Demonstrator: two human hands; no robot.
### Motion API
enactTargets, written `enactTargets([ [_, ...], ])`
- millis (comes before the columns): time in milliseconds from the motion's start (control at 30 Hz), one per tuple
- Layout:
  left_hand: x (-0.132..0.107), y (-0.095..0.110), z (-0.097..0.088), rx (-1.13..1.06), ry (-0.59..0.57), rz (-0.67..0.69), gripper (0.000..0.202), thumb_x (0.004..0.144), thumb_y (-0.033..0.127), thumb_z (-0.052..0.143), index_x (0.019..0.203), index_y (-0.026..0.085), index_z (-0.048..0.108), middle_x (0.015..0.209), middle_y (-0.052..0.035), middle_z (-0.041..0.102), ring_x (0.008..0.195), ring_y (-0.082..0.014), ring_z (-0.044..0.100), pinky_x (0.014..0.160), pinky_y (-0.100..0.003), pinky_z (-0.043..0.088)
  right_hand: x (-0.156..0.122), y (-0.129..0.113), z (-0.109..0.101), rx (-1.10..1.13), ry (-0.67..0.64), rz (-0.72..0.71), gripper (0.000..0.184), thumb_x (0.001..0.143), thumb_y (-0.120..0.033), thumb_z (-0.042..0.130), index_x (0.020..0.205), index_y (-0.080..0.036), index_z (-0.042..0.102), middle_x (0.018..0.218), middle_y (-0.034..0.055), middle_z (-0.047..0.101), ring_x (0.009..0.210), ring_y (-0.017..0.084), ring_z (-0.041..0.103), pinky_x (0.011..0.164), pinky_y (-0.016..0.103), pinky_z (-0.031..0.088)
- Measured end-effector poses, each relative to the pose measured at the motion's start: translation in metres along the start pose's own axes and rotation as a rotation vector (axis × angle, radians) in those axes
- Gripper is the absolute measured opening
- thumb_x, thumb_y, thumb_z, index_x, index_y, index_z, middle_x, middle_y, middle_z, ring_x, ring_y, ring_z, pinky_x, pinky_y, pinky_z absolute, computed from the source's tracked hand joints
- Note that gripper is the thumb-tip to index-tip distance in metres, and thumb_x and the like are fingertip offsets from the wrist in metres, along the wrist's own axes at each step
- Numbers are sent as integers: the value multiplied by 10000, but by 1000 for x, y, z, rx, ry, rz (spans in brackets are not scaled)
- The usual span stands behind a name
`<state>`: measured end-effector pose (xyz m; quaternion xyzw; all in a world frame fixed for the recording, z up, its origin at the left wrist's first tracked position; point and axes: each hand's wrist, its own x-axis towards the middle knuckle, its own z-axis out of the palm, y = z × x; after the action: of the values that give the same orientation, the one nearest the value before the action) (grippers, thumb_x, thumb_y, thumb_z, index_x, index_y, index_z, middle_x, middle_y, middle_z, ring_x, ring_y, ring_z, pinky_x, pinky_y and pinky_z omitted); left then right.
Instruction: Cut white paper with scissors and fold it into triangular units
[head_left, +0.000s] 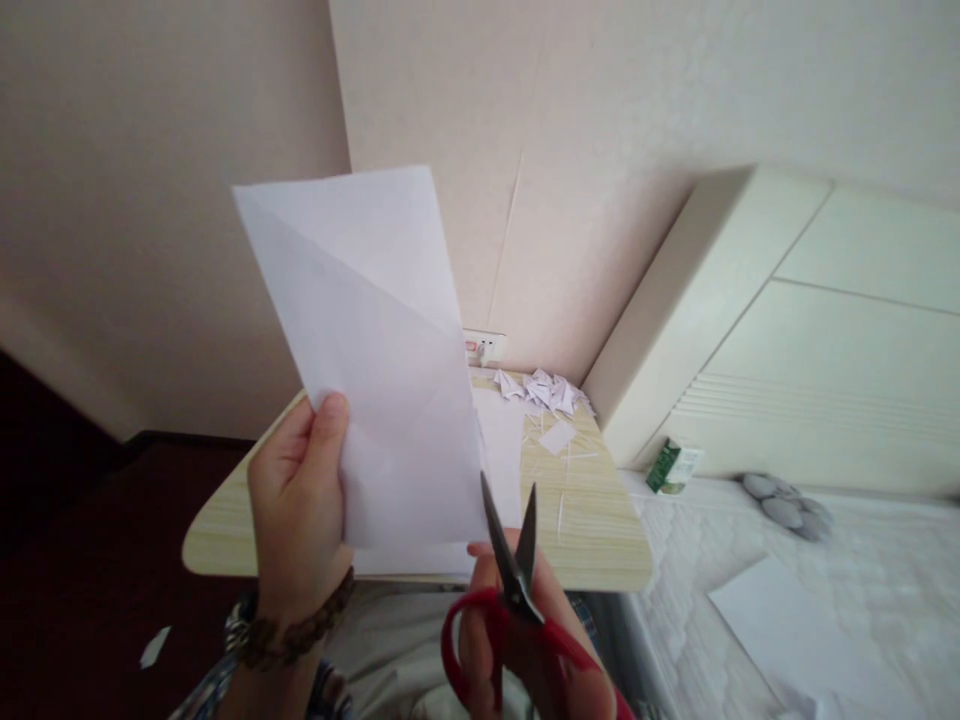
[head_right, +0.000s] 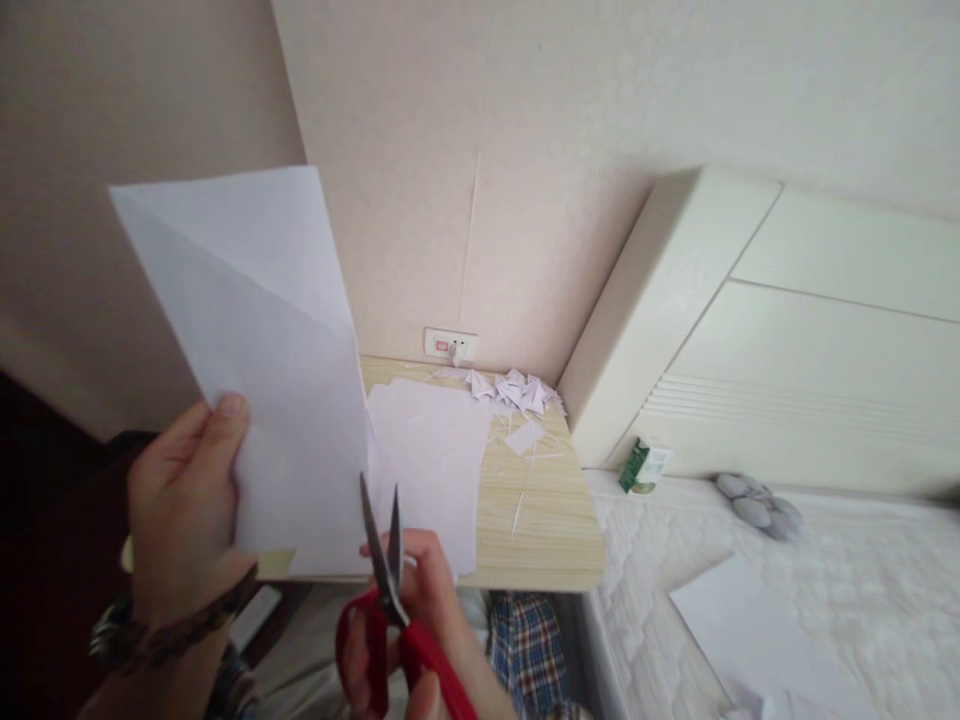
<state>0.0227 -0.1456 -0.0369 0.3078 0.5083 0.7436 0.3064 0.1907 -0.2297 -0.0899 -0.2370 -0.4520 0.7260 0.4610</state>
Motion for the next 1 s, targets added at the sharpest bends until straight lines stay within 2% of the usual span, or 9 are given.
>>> enactTargets([
  [67,9,1,-3,-2,-40,-70,272,666,453,765,726,197,696,576,55,641,531,-112,539,436,-166,380,-2,-7,-21,-6,-53,-21,843,650,-885,576,1252,-295,592,659,-29,519,490,98,392,441,208,336],
  [100,14,2,-5,4,-83,-119,300,624,459,791,716,188,701,544,53,635,487,-109,521,410,-169,365,-1,-13,-32,-16,-46,-77,786,741,-855,521,1289,-294,578,668,-30,519,472,87,386,440,206,334],
  [200,26,0,-9,47,-265,-293,351,505,438,863,657,160,714,470,26,628,409,-124,508,368,-194,369,10,-37,-57,-191,62,-395,605,816,-728,596,1253,-310,619,749,0,618,552,123,521,472,225,405],
  [267,31,-3,-9,86,-397,-391,368,476,414,885,676,141,741,488,-10,663,389,-144,525,355,-214,376,25,-52,-64,-358,310,-606,535,827,-656,656,1196,-269,656,920,39,689,723,154,579,615,265,458],
  [367,35,-5,-9,120,-567,-468,442,535,398,879,870,123,794,639,-67,754,436,-164,582,388,-224,404,49,-67,-63,-531,306,-714,495,807,-577,737,1213,-319,621,1232,43,701,907,182,623,764,315,457],
  [533,42,-3,-13,123,-649,-465,469,619,383,863,1034,177,791,966,-89,812,624,-176,668,517,-214,475,68,-66,-60,-687,148,-546,407,836,-484,752,1176,-321,601,1252,28,721,815,157,652,730,312,453],
  [733,53,-10,-23,31,-667,-441,440,669,381,860,1060,195,783,1108,-66,795,693,-182,686,528,-203,490,63,-54,-57,-523,180,-451,372,855,-519,713,1118,-277,610,1155,53,774,992,193,714,767,288,552],
  [900,62,-28,-25,-150,-577,-390,682,814,746,539,1161,189,725,977,-78,804,845,-230,724,663,-270,570,70,-47,-53,-255,296,-334,386,858,-566,679,1023,-225,604,1009,98,810,927,242,773,645,283,614],
  [1000,64,-38,-20,-228,-532,-307,646,813,751,531,1133,221,715,1104,-80,777,1024,-241,700,732,-276,571,76,-42,-54,-66,337,-213,501,814,-657,669,1008,-199,606,959,124,815,931,301,783,639,333,645],
])
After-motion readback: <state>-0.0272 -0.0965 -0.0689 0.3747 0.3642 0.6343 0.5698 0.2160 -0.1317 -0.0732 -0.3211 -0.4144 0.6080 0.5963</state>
